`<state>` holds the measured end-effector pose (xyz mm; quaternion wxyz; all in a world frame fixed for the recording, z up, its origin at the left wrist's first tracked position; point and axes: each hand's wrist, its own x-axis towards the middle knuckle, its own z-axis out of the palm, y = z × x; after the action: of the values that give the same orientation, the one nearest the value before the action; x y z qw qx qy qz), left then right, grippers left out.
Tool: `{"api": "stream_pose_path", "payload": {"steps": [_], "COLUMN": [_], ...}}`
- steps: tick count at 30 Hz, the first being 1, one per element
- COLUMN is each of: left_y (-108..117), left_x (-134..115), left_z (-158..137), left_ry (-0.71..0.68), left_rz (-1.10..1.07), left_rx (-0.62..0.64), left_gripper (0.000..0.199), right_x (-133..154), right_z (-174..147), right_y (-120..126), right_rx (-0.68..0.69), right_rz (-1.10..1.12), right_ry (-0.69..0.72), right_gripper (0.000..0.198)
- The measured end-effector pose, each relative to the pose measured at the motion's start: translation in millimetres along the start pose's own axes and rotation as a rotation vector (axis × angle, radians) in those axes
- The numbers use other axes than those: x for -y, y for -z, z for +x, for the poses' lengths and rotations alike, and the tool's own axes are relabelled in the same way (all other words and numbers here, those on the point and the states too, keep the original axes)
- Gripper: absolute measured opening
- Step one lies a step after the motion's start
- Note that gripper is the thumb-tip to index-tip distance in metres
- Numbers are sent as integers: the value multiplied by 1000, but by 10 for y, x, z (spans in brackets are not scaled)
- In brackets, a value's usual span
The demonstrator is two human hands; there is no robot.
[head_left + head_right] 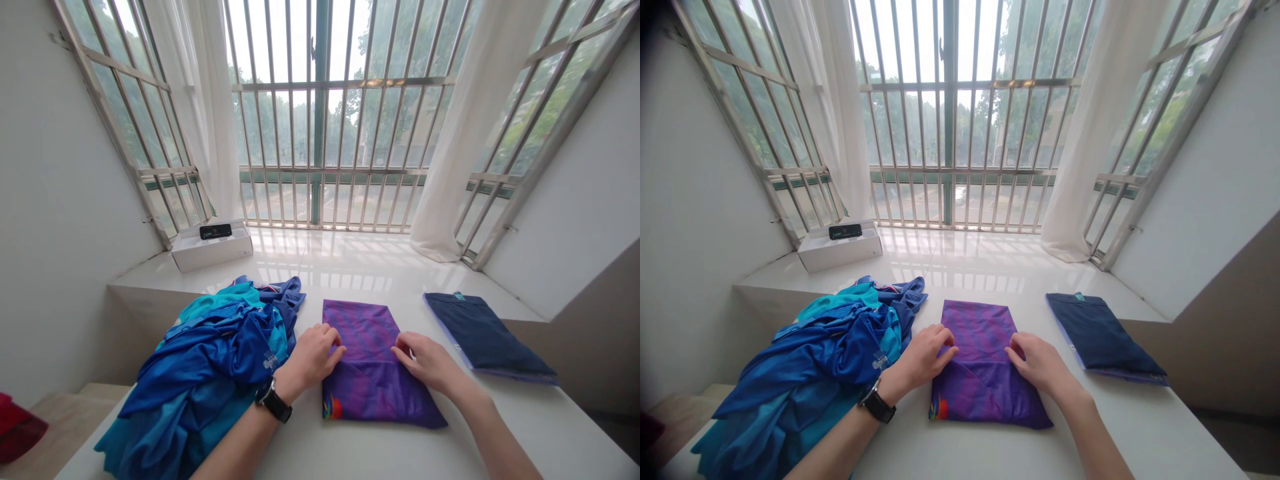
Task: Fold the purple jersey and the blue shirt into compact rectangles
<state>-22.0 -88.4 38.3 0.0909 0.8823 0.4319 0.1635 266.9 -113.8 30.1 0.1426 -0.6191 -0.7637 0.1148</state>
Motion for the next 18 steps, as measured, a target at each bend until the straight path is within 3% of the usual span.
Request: {"api": "stream_pose_path", "payload": {"steps": [6, 18], "left_y": [-92, -12], "left_x": [-182, 89], "left_z": [-32, 3], "left_ry": [-138, -142], "left_rz": [41, 48], "left_rx": [93, 189], "left_gripper": [13, 12], "right_x": [262, 210], "right_z": [-28, -12], "right_y": [-56, 11], "right_rx": [33, 64], "right_rz": [53, 84], "right_ry": [145, 109], "right_gripper": [24, 7]}}
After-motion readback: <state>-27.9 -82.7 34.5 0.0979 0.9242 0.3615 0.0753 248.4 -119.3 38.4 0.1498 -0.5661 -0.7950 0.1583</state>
